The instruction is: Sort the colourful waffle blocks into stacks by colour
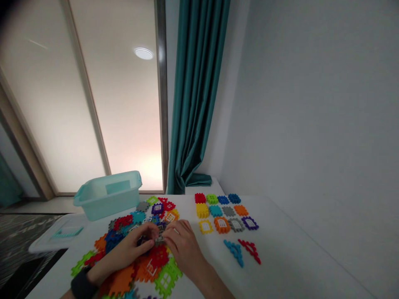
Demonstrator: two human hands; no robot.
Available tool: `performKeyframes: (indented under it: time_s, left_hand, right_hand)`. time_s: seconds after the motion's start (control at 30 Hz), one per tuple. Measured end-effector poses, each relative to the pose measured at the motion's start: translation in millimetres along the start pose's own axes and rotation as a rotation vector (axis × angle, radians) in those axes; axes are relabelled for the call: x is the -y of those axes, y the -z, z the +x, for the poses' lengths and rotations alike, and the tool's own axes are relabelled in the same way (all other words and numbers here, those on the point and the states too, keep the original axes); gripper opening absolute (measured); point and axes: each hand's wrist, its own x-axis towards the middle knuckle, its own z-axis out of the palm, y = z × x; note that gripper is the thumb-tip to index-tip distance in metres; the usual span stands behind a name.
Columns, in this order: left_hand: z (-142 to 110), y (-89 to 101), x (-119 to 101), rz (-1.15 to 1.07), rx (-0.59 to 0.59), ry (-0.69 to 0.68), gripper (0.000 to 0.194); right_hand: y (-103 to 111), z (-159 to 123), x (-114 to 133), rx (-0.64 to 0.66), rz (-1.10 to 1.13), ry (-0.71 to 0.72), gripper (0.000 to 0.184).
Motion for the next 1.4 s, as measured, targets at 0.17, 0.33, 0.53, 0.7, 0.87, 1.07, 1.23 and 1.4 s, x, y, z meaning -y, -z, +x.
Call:
performKeyframes:
  time_s: [0.17, 0.33, 0.53, 0.7, 0.87, 1.07, 1.23, 1.4]
  left_hand:
    - [-2, -1.1, 2, -0.113, 0.092, -0.01, 0.034]
    - [-3, -4.9, 1, 0.087, 0.006, -0.021, 0.032]
    - [3, -9.2, 4, 0.591, -0.143, -0.206, 0.028]
    - [10, -15.7, 6, 0.744, -0.171, -0.302, 0.027]
    - [20, -20.8, -4, 0.812, -0.172, -0.283, 0.031]
    - [43, -34.0, -12, 0.846, -0.104, -0.279, 0.037]
    - [71, -57.6, -11, 0.832, -0.062, -0.322, 0.035]
    - [100, -80.7, -22, 0.816, -0.028, -0.33, 0.035]
  right_hand:
    - [4, -2, 3, -0.024, -0.104, 0.156, 0.019]
    - [7, -12, 0, 0.041, -0.123, 0.076, 0.016]
    - [6, -23, -3, 0.126, -0.069, -0.146, 0.04]
    - [5, -20, -5, 0.116, -0.085, -0.193, 0.038]
    - [15, -15, -11, 0.126, -0.17, -0.161, 0.035]
    - [44, -26, -30, 0.18, -0.213, -0.137, 0.036]
    - [65, -41, -52, 0.134, -0.252, -0.119, 0.03]
    - [89, -51, -72, 0.112, -0.309, -0.122, 0.03]
